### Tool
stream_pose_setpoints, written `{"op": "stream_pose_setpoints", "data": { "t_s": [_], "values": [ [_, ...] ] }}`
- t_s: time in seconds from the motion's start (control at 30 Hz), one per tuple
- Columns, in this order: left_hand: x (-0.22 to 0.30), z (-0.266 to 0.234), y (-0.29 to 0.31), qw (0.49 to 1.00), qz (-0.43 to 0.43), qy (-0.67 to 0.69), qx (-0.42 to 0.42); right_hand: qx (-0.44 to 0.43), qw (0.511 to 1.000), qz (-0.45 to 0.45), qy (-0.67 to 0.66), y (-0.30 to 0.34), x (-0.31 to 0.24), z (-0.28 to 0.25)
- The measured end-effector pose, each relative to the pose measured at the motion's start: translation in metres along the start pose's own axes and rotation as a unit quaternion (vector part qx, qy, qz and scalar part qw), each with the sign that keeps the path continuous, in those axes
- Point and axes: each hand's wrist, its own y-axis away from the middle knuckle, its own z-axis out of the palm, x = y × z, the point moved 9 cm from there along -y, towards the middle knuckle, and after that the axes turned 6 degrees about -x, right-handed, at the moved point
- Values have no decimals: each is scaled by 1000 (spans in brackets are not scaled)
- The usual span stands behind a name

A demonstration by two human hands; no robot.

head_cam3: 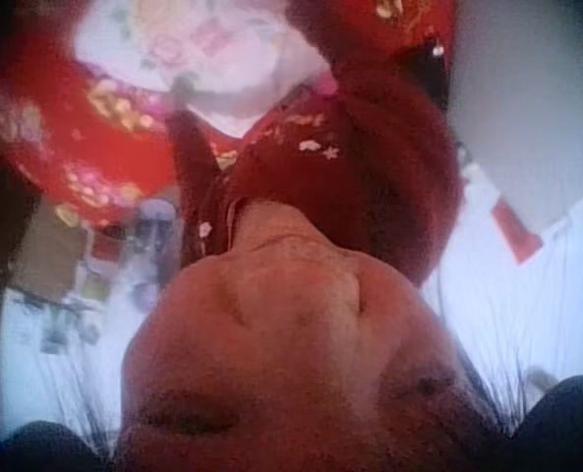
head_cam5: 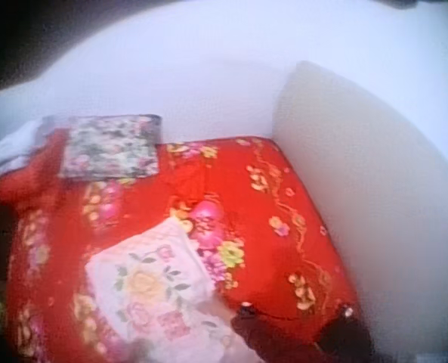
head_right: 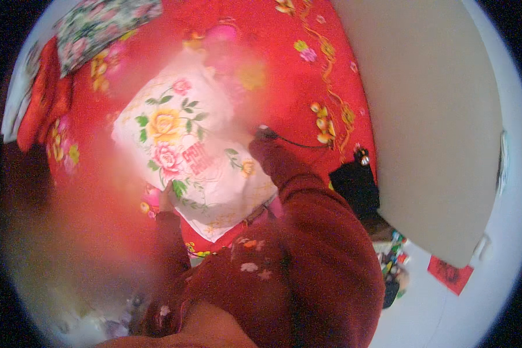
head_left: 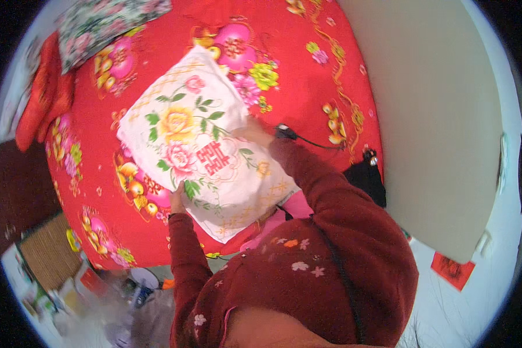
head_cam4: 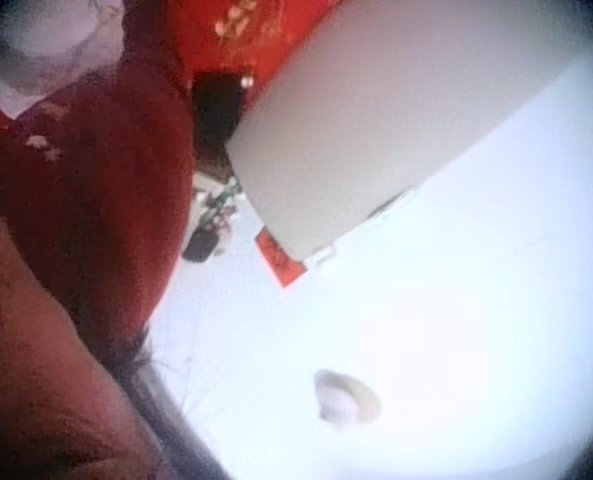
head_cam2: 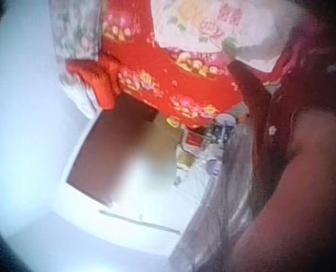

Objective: The person enters a bedroom and organizes items on a bed with a red floral cover. They handle white plastic bags, a black garment, and a patterned pillow, moving them between the bed and a nearby wooden chair. The person smooths the bedspread and adjusts the pillow before the clip ends.

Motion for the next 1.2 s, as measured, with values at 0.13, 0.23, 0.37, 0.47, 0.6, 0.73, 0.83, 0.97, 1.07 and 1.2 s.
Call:
{"op": "stream_pose_setpoints", "data": {
  "t_s": [0.13, 0.23, 0.37, 0.47, 0.6, 0.73, 0.83, 0.97, 1.07, 1.2],
  "values": [
    [12, 72, 23, 978, -58, 154, -132, -42, 977, -124, -169, 12, -35, 41],
    [53, 118, 86, 967, -9, 161, -196, 34, 964, -172, -199, 30, -54, 11],
    [98, 175, 135, 990, 21, 109, -86, 19, 944, -249, -217, 95, -103, -75],
    [125, 263, 154, 981, 67, 30, -180, 72, 947, -249, -189, 156, -128, -164],
    [129, 385, 151, 938, 58, -40, -340, 251, 931, -196, -178, 250, -110, -276],
    [83, 490, 102, 918, 14, -14, -397, 324, 904, -237, -145, 283, -58, -379],
    [36, 525, 37, 918, 12, 15, -396, 372, 909, -130, -139, 251, 40, -440],
    [-23, 490, -36, 909, 84, -225, -341, 518, 853, 51, 22, 247, 174, -469],
    [-55, 471, -59, 920, 86, -265, -275, 597, 792, 66, 108, 285, 220, -435],
    [-69, 501, -20, 791, 197, -399, -420, 527, 831, 143, 103, 284, 237, -350]
  ]
}}
